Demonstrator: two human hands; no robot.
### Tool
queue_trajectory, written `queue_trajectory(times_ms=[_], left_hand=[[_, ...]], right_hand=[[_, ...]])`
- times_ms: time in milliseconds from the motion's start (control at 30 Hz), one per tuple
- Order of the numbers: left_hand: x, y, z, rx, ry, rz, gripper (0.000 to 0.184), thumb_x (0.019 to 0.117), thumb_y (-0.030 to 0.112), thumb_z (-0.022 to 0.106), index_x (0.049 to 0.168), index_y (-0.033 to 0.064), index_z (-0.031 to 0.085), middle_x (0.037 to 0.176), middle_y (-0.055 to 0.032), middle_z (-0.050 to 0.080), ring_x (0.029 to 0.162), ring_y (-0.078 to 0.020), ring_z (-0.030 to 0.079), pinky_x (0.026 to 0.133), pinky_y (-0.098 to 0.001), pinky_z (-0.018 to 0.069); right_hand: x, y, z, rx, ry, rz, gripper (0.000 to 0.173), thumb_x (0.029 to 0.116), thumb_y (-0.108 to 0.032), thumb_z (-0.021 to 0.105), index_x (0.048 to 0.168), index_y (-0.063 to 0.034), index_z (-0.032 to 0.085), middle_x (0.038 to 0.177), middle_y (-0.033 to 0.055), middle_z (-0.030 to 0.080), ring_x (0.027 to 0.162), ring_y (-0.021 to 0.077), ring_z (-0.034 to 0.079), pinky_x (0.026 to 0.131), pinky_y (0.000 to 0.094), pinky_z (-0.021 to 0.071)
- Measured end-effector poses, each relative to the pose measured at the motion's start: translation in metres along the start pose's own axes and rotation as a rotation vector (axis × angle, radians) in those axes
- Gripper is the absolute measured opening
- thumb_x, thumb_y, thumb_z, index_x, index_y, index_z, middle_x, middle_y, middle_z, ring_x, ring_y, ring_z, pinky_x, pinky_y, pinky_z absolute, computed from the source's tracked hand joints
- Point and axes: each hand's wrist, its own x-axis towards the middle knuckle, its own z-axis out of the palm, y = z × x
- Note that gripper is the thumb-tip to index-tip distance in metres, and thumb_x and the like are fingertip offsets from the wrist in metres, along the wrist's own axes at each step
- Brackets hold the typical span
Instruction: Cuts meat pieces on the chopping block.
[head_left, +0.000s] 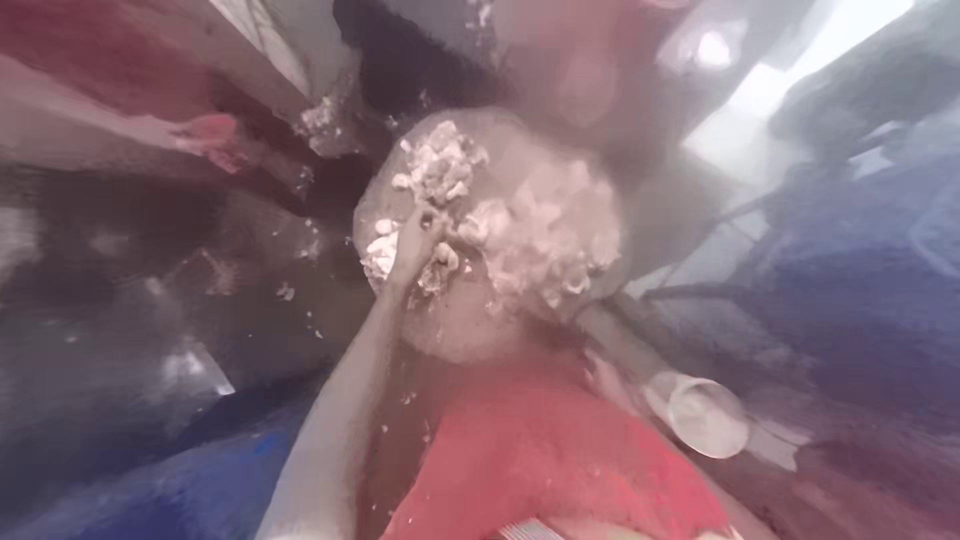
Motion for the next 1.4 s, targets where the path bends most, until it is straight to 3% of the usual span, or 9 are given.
queue_trajectory(times_ms=[133,233,300,500,600,700,1000,1233,1400], left_hand=[[0.048,0.017,-0.005,0.043,0.056,-0.059,0.054,0.0995,0.03,0.064,0.145,0.0063,0.048,0.132,-0.0186,0.063,0.116,-0.029,0.065,0.099,-0.051,0.0541],[0.014,0.005,0.022,0.217,-0.25,-0.105,0.036,0.1046,0.038,0.057,0.123,0.0096,0.068,0.113,-0.0183,0.071,0.101,-0.0353,0.069,0.09,-0.0609,0.0539],[-0.011,0.01,0.055,0.225,-0.46,-0.19,0.041,0.1047,0.042,0.056,0.131,0.0115,0.065,0.121,-0.0165,0.069,0.109,-0.0328,0.067,0.096,-0.057,0.052],[-0.015,0.005,0.149,0.477,-0.064,-0.249,0.066,0.0896,0.059,0.065,0.121,0.0021,0.065,0.11,-0.0195,0.07,0.102,-0.0367,0.069,0.086,-0.0595,0.0563],[-0.011,0.003,0.132,0.529,-0.192,-0.236,0.054,0.0991,0.044,0.06,0.138,0.0074,0.055,0.116,-0.0231,0.069,0.105,-0.0421,0.069,0.088,-0.0635,0.0546],[-0.013,0.022,0.073,0.391,-0.149,-0.178,0.038,0.1038,0.035,0.058,0.134,0.0119,0.061,0.115,-0.0231,0.07,0.103,-0.0439,0.069,0.088,-0.0669,0.0527],[-0.14,0.057,-0.098,0.255,0.032,-0.118,0.033,0.0965,0.021,0.058,0.124,0.0045,0.067,0.113,-0.0196,0.07,0.103,-0.0318,0.069,0.09,-0.0604,0.0529],[-0.194,0.018,-0.064,0.201,-0.145,-0.254,0.032,0.1015,0.025,0.058,0.129,0.0129,0.069,0.117,-0.0139,0.072,0.106,-0.0294,0.07,0.095,-0.0599,0.0539],[-0.182,-0.029,0.013,0.118,-0.132,-0.333,0.031,0.1021,0.027,0.059,0.13,0.0159,0.067,0.12,-0.0118,0.072,0.112,-0.0291,0.069,0.099,-0.0588,0.0522]], right_hand=[[0.006,0.003,-0.024,-0.221,-0.058,-0.105,0.035,0.0993,-0.031,0.06,0.131,-0.0171,0.065,0.114,0.0157,0.073,0.106,0.0357,0.071,0.093,0.0606,0.0542],[0.003,-0.016,-0.052,-0.376,-0.111,-0.266,0.035,0.098,-0.036,0.061,0.123,-0.0131,0.066,0.104,0.0173,0.073,0.098,0.0389,0.071,0.086,0.0628,0.0539],[0.001,-0.028,-0.061,-0.412,-0.133,-0.409,0.036,0.0996,-0.039,0.06,0.128,-0.0179,0.066,0.103,0.014,0.074,0.094,0.037,0.073,0.082,0.0622,0.0562],[0.019,-0.097,-0.07,-0.439,-0.329,-0.57,0.03,0.1024,-0.027,0.058,0.132,-0.0229,0.063,0.108,0.0146,0.072,0.092,0.04,0.071,0.078,0.0653,0.0558],[0.039,-0.109,-0.055,-0.43,-0.405,-0.608,0.035,0.1063,-0.041,0.051,0.124,-0.0141,0.065,0.109,0.0158,0.071,0.099,0.0378,0.07,0.082,0.0639,0.0563],[0.049,-0.123,-0.054,-0.35,-0.479,-0.449,0.047,0.1069,-0.046,0.047,0.123,-0.0056,0.064,0.111,0.0209,0.069,0.105,0.0405,0.068,0.089,0.0649,0.0531],[0.074,-0.109,-0.087,0.057,0.051,-0.256,0.046,0.1082,-0.037,0.046,0.137,-0.0034,0.058,0.118,0.0189,0.069,0.109,0.0287,0.068,0.099,0.0483,0.0535],[0.041,-0.085,-0.04,0.052,-0.294,-0.252,0.055,0.108,-0.047,0.044,0.143,-0.0048,0.053,0.126,0.017,0.066,0.115,0.0233,0.066,0.103,0.0441,0.0515],[0.033,-0.121,-0.045,-0.107,-0.141,-0.273,0.056,0.1076,-0.052,0.04,0.136,-0.0067,0.058,0.111,0.0146,0.07,0.101,0.0257,0.069,0.093,0.0502,0.0556]])
